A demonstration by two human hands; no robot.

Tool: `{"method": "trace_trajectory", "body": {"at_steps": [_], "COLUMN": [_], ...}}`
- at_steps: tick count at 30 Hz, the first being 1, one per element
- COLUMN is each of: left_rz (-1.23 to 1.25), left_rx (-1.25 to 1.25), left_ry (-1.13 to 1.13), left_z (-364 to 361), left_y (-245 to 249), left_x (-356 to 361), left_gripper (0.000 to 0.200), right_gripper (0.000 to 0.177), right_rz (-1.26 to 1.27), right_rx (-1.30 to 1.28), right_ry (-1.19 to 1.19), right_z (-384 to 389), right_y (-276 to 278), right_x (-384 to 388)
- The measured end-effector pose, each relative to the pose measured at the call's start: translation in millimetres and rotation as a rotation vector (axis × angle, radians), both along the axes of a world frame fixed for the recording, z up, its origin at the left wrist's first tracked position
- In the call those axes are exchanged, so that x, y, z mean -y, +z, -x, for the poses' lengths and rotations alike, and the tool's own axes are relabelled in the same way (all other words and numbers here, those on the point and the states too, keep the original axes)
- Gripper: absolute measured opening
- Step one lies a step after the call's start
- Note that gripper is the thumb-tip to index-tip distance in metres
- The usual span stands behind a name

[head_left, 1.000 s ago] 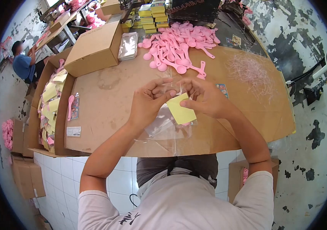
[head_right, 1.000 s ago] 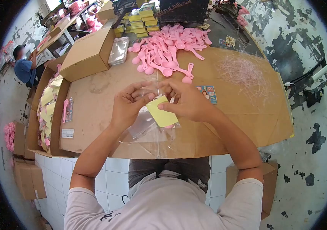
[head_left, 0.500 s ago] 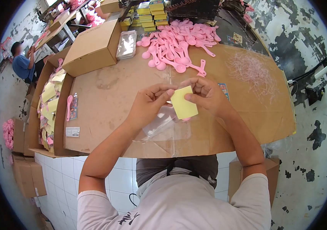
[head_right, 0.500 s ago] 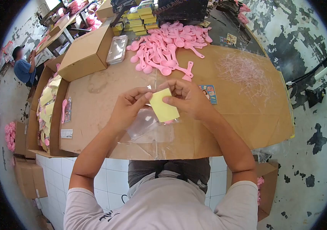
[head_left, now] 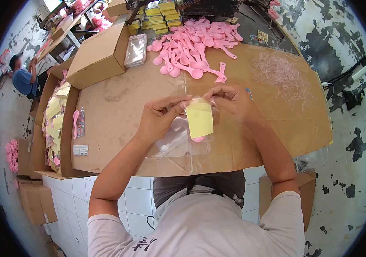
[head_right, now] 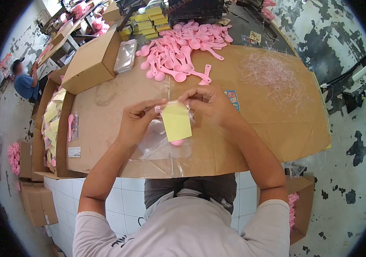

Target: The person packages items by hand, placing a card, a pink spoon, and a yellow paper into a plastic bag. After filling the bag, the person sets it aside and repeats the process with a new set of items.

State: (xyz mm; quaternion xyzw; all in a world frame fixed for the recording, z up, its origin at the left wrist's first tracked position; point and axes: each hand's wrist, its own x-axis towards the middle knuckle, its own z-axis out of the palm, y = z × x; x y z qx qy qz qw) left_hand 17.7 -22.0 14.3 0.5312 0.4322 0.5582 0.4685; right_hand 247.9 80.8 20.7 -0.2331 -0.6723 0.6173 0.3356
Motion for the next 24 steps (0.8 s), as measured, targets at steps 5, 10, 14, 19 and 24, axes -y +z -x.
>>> {"method": "trace_trajectory", "body": {"at_steps": [5,10,14,19,24], "left_rz": [0.114,0.130,0.152,0.116,0.144], "left_rx": [0.140,0.011,0.023,0.041,-0.057], "left_ry": [-0.019,-0.012,-0.041,0.005,-0.052], "left_z": [7.1,3.3,3.6,5.6,5.3], "left_y": [-1.0,-0.6,1.7,-1.8,12.0], "left_x": [-0.6,-1.3,-2.3,-3.8,14.9], "left_gripper": [0.027,0.029,0.031,0.035,0.032], "right_gripper": [0.014,0.016,0.030,0.047,0.045], "right_rz": [0.017,0.063,0.016,0.119,0.079], "right_rx": [0.067,0.031,0.061,0.068,0.013], "right_ry": [0.057,0.037,0.081,0.246,0.262], "right_z": [-8.1,-2.5,-3.9,-4.0,-1.4], "right_y": [7.2,1.4,-1.4,0.0,-1.0], "right_x": [-4.1,0.8,-3.5,-0.3,1.9]}}
